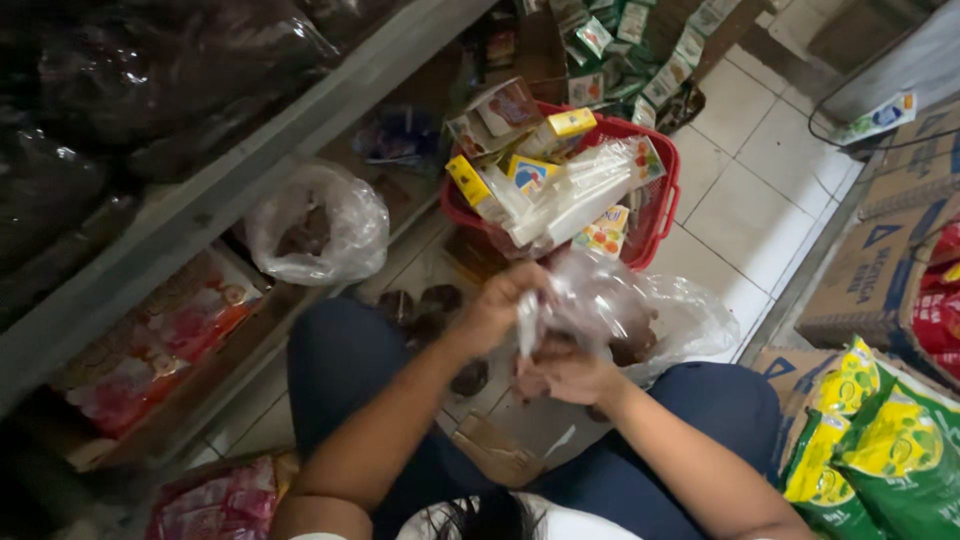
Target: The person sits on the floor and packs dark, round food items into small clear plastic bags. They pick up the items from a larger bag, place them into the small bags, and tie the bags closed by hand.
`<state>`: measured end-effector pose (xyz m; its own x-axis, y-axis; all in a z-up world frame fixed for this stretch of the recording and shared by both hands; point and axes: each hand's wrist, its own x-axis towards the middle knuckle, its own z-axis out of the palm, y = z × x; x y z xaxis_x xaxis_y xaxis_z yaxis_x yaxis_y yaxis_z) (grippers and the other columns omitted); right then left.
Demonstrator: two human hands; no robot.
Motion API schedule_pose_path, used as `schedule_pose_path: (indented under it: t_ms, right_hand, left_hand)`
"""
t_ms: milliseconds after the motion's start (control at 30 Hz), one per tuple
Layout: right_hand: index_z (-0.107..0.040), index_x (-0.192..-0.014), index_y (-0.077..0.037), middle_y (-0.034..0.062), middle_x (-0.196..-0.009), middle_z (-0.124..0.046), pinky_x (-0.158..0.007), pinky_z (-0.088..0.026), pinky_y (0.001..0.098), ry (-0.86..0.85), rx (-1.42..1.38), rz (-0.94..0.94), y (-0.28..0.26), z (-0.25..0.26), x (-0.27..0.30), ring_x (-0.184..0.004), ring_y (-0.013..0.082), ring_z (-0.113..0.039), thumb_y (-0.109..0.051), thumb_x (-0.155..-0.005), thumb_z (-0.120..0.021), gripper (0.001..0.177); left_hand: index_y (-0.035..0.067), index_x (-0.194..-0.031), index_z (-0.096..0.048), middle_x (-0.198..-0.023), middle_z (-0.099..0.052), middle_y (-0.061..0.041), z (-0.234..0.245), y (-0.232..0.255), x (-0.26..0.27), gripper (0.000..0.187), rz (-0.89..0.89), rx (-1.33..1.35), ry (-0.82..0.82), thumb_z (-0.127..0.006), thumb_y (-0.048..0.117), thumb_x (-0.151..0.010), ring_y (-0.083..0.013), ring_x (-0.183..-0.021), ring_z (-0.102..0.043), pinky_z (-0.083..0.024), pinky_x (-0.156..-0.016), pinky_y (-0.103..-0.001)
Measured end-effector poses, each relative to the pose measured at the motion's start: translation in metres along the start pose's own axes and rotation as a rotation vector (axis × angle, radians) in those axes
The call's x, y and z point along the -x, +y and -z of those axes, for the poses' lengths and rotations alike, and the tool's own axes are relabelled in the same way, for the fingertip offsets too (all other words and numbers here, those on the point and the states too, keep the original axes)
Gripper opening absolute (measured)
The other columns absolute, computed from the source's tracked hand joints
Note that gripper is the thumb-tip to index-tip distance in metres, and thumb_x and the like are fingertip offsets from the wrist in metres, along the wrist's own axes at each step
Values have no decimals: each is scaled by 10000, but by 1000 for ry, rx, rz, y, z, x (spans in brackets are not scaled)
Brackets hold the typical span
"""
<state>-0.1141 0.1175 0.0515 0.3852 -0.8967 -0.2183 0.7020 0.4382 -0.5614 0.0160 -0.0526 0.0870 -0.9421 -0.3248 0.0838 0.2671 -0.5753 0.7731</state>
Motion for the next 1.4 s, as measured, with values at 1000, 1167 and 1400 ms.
schedule_pose_path:
  t_ms: [1000,1167,1400]
  right_hand:
    - [-639,-1143,-51,54,-1065,-694,-821,-545,347,402,-194,443,-28,12,-24,-871,153,-640,-67,-1020,-651,125]
    - [-615,-1229,-76,62,-1076,-678,-885,-543,464,56,-63,459,-19,-1,-1,-1010,223,-660,-116,-1034,-666,206]
    - [-702,-1183,-67,116,-1102,-703,-885,-517,369,363,1507,831,-104,-40,22,-1017,259,-680,-366,-718,-794,561]
  left_hand:
    - [38,-1035,-598,-984,-602,-68,32,-42,-56,136,-430,-463,498,-596,-32,-919,-205,-931,-584,-487,-848,-337]
    - [66,-1000,-608,-1085,-570,3,-10,11,-11,105,-233,109,-45,-572,-32,-986,-99,-1012,-545,-434,-916,-258]
    - [44,-1014,-606,-1070,-610,-31,-16,24,-16,106,-205,-218,-59,-567,-23,-941,-137,-1044,-565,-440,-948,-285]
